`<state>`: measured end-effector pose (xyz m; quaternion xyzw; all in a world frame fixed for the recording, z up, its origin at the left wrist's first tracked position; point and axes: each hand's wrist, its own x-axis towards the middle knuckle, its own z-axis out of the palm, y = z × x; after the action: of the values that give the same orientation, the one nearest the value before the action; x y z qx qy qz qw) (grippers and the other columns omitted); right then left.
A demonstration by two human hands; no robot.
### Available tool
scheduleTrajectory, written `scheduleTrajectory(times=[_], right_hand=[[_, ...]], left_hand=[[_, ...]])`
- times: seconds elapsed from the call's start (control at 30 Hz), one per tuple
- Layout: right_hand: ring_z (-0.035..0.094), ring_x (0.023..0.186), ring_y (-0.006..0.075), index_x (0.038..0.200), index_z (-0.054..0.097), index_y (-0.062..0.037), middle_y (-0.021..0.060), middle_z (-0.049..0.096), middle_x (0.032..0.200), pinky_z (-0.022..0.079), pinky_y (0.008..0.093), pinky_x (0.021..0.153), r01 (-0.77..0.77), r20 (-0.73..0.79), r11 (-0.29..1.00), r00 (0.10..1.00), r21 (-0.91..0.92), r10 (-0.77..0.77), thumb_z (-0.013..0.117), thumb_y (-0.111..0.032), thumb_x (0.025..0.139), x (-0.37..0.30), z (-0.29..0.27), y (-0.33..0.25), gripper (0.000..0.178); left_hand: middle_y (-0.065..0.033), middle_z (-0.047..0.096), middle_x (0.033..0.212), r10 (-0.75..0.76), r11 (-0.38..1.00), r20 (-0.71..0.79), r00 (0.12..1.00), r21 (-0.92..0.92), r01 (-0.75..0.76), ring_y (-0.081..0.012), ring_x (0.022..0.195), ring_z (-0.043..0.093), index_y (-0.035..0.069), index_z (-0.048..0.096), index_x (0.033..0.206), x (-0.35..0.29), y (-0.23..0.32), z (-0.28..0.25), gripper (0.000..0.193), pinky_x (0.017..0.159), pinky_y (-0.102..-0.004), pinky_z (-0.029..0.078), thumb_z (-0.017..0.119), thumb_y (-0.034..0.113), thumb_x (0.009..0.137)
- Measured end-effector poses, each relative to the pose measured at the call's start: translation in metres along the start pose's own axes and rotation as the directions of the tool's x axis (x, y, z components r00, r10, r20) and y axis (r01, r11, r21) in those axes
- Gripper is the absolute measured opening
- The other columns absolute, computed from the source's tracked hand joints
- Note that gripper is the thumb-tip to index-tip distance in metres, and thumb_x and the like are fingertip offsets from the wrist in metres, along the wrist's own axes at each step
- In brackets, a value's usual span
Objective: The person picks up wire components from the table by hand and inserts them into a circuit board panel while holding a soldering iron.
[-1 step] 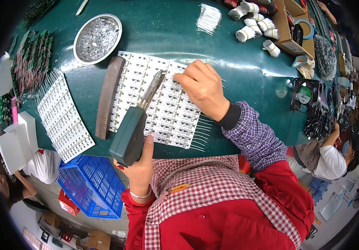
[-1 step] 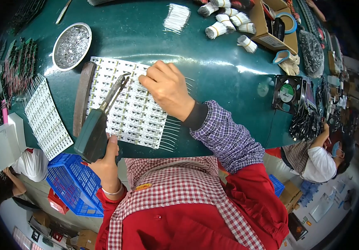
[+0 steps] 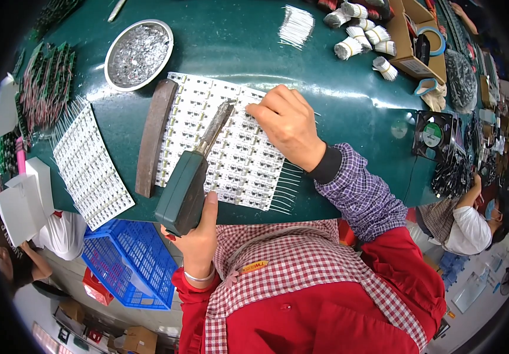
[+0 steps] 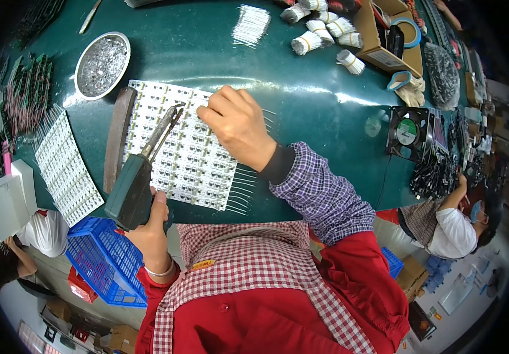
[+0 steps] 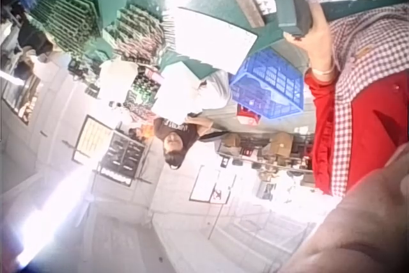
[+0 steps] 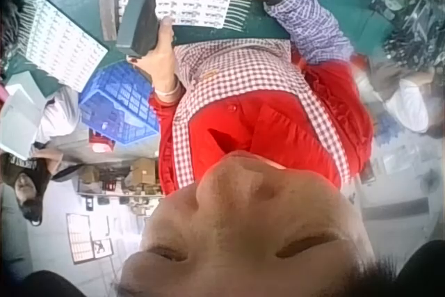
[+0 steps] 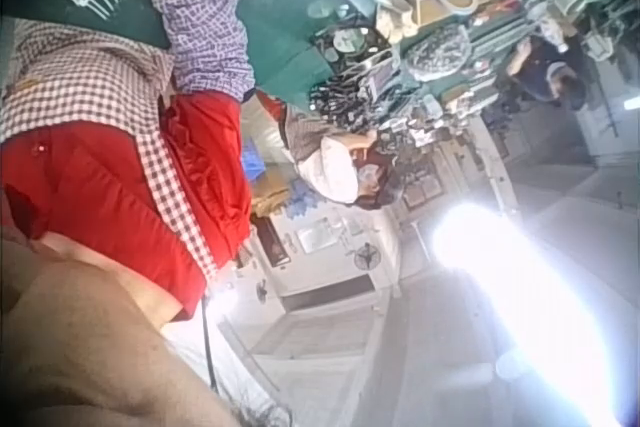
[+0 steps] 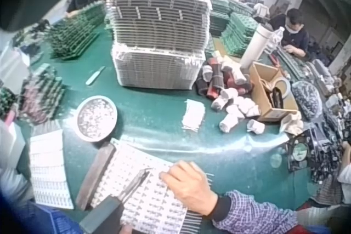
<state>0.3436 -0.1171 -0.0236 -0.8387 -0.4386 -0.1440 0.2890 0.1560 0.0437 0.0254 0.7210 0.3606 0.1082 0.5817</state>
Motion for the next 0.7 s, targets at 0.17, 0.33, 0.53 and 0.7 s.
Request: scheduleTrajectory(times=[0.17, 0.33, 0.53, 0.7], right_hand=[[0.058, 0.086, 0.0222, 0.091, 0.067, -0.0041, 0.0052, 0.056, 0.082, 0.045, 0.0338, 0.072, -0.016, -0.004, 1.0, 1.0, 0.013, 0.016, 0.064, -0.004, 0.073, 0.0, -0.001, -0.001, 0.018], [0.058, 0.084, 0.0236, 0.092, 0.068, -0.0033, 0.0056, 0.056, 0.082, 0.046, 0.0352, 0.074, -0.04, -0.046, 0.999, 0.998, -0.015, 0.039, 0.065, -0.003, 0.071, -0.001, -0.011, -0.008, 0.021], [0.059, 0.085, 0.0247, 0.092, 0.068, -0.0032, 0.0057, 0.057, 0.082, 0.047, 0.0366, 0.075, 0.04, -0.12, 0.999, 0.992, 0.026, -0.036, 0.066, -0.003, 0.07, 0.001, -0.009, -0.013, 0.022], [0.059, 0.084, 0.0233, 0.093, 0.067, -0.005, 0.0054, 0.056, 0.082, 0.046, 0.0352, 0.074, -0.017, -0.032, 0.998, 0.999, 0.057, 0.019, 0.066, -0.002, 0.073, -0.003, -0.002, -0.01, 0.021]], left_hand=[[-0.0087, 0.065, 0.078, 0.191, 0.979, -0.003, 0.981, 0.067, -0.191, -0.0102, 0.057, 0.057, -0.006, 0.066, 0.109, 0.0, -0.002, 0.001, 0.027, 0.051, -0.0233, 0.042, 0.072, -0.006, 0.082], [-0.0089, 0.066, 0.08, 0.164, 0.984, -0.011, 0.986, 0.067, -0.163, -0.0099, 0.057, 0.057, -0.006, 0.066, 0.111, -0.003, -0.006, -0.004, 0.029, 0.052, -0.0226, 0.042, 0.072, -0.006, 0.082], [-0.0077, 0.066, 0.079, 0.161, 0.985, 0.001, 0.987, 0.065, -0.161, -0.0092, 0.057, 0.057, -0.005, 0.067, 0.11, -0.006, -0.011, -0.005, 0.028, 0.052, -0.0222, 0.042, 0.073, -0.004, 0.083], [-0.0067, 0.066, 0.077, 0.127, 0.991, 0.002, 0.992, 0.052, -0.127, -0.0086, 0.058, 0.058, -0.005, 0.067, 0.109, -0.007, -0.006, -0.004, 0.028, 0.052, -0.022, 0.042, 0.075, -0.003, 0.083]])
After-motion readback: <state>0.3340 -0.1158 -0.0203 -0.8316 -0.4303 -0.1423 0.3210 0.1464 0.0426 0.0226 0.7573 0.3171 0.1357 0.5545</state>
